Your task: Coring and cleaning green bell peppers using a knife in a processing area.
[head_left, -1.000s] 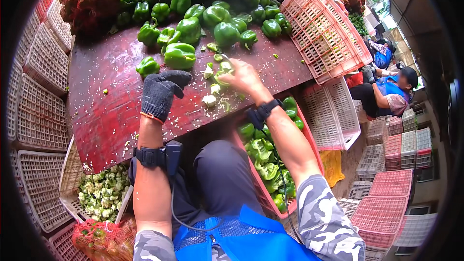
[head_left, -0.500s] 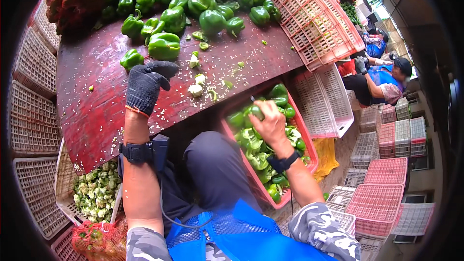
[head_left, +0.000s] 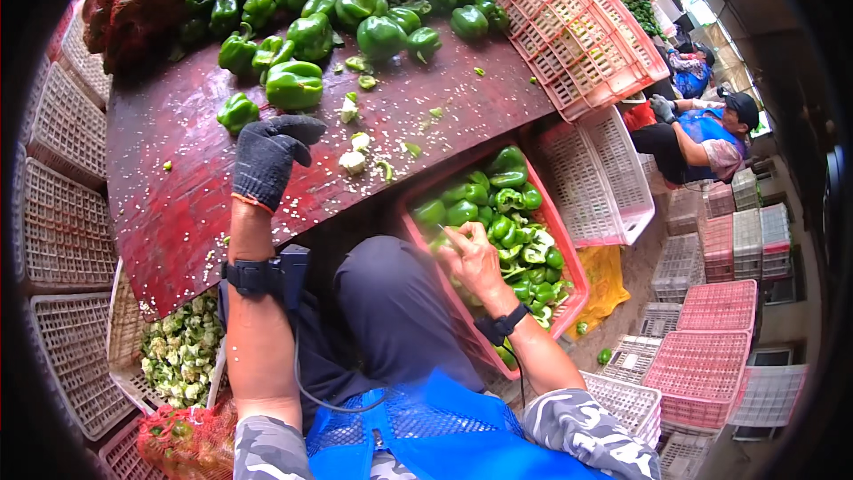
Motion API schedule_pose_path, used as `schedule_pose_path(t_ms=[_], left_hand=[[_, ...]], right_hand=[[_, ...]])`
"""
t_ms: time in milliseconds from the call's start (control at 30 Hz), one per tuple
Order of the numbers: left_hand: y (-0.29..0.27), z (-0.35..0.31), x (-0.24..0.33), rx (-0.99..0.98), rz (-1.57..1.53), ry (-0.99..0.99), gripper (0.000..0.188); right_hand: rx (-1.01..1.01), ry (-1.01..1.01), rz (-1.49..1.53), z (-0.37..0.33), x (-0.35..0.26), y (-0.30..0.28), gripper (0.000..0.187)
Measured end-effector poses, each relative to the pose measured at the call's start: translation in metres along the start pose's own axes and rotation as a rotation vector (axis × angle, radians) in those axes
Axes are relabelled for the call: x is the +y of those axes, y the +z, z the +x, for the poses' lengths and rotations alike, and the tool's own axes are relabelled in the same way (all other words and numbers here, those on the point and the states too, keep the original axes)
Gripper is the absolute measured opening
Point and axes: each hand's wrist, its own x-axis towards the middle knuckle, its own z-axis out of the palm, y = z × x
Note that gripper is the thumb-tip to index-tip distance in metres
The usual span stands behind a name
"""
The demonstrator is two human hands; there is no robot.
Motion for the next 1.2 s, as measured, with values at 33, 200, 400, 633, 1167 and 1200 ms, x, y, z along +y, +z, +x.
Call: schedule_pose_path(t_ms=[33,200,400,633,1167,1200], left_hand=[[-0.003,0.001,0.000,0.002,0.004,0.068,0.038],[-0.020,0.000,0.006,0.223,-0.064,0.064,0.037],[-0.059,0.027,-0.023,0.532,-0.038,0.095,0.032],[-0.028,0.097,-0.023,0.360,0.964,0.384,0.043],[-0.021,0.134,-0.033,0.137,1.267,0.541,0.037],[-0.021,0.133,-0.029,0.121,1.215,0.475,0.036]], right_hand=[[0.005,-0.016,0.009,0.006,0.001,0.008,0.036],[-0.046,0.126,0.168,-0.001,0.007,0.007,0.041],[-0.010,0.104,0.247,-0.002,0.028,0.032,0.044],[-0.071,0.153,0.303,0.018,0.004,-0.020,0.046],[-0.227,-0.070,0.279,0.231,-0.101,0.036,0.106],[-0.209,-0.120,0.290,0.239,-0.101,0.040,0.095]])
